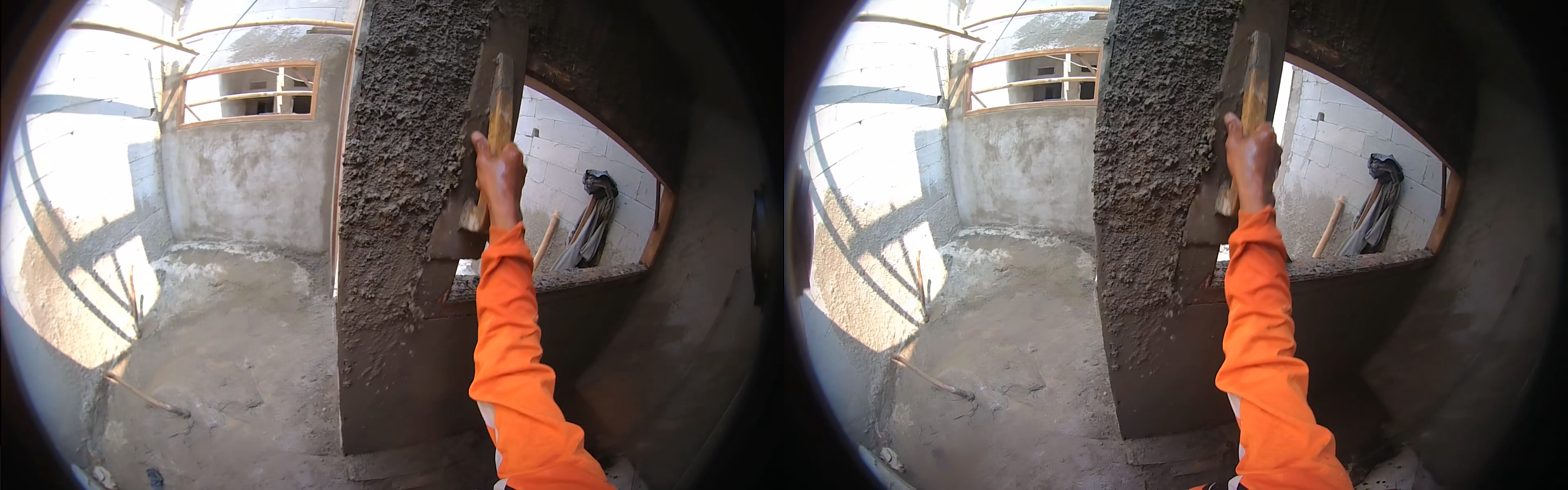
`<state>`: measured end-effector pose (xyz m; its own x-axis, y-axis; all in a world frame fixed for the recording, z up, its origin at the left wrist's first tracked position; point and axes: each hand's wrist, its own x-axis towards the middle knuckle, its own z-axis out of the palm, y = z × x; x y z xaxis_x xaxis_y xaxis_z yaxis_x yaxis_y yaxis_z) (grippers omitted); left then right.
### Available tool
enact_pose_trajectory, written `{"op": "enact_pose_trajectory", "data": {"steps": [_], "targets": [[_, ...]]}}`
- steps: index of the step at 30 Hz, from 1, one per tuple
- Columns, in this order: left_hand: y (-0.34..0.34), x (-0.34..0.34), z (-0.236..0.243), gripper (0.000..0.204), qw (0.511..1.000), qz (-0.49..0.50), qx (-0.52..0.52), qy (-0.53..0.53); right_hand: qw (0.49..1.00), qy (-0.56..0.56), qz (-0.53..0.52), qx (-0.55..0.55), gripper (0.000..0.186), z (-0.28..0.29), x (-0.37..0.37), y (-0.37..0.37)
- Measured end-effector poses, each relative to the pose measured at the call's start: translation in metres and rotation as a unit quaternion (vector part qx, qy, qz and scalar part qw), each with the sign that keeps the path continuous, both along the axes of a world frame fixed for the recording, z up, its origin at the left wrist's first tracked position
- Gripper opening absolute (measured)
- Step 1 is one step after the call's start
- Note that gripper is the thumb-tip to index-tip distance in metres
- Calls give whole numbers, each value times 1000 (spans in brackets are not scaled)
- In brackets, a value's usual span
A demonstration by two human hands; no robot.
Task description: The person applies and smooths wet cement on a wall and floor using a wooden float and a smaller trowel, dipping the tools into water to finish the surface.
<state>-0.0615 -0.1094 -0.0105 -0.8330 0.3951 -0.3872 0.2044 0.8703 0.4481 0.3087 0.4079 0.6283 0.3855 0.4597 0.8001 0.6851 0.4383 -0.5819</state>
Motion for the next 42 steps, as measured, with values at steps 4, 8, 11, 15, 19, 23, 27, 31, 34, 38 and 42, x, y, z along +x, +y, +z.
{"op": "enact_pose_trajectory", "data": {"steps": [4, 8, 11, 15, 19, 23, 27, 31, 34, 38, 42], "targets": [[56, -47, -21, 40, 994, -29, 97, 32, 995, -14, 86, 47, 47, 147, -6, -19], [170, -35, -6, 36, 947, -15, 317, 52, 996, -59, 71, 15, 47, 119, -3, -23], [191, -25, 0, 33, 937, -38, 347, 26, 997, -70, 28, 13, 52, 15, 6, 7], [185, -4, 29, 43, 968, -159, 192, 15, 995, -83, 42, 39, 48, -167, -4, -18], [150, 21, 29, 45, 974, -124, 186, -24, 996, -38, 30, -68, 46, -342, -12, -33], [82, 11, -24, 47, 989, -20, 142, -41, 988, 35, 147, -12, 45, -293, -24, -36], [29, -11, -54, 39, 990, 101, 87, -38, 995, -77, 57, 10, 41, -105, -8, -15], [44, -72, -57, 31, 974, 160, 154, 46, 990, -84, 106, 27, 30, 95, -31, -24], [123, -97, -30, 25, 941, 115, 297, 112, 984, -86, 147, 46, 25, 165, -26, -10], [234, -102, 61, 28, 873, 34, 476, 99, 984, -143, 99, 26, 26, 119, -26, -12], [289, -61, 109, 27, 834, 17, 552, -26, 982, -183, 21, 31, 36, -3, -10, -3]]}}
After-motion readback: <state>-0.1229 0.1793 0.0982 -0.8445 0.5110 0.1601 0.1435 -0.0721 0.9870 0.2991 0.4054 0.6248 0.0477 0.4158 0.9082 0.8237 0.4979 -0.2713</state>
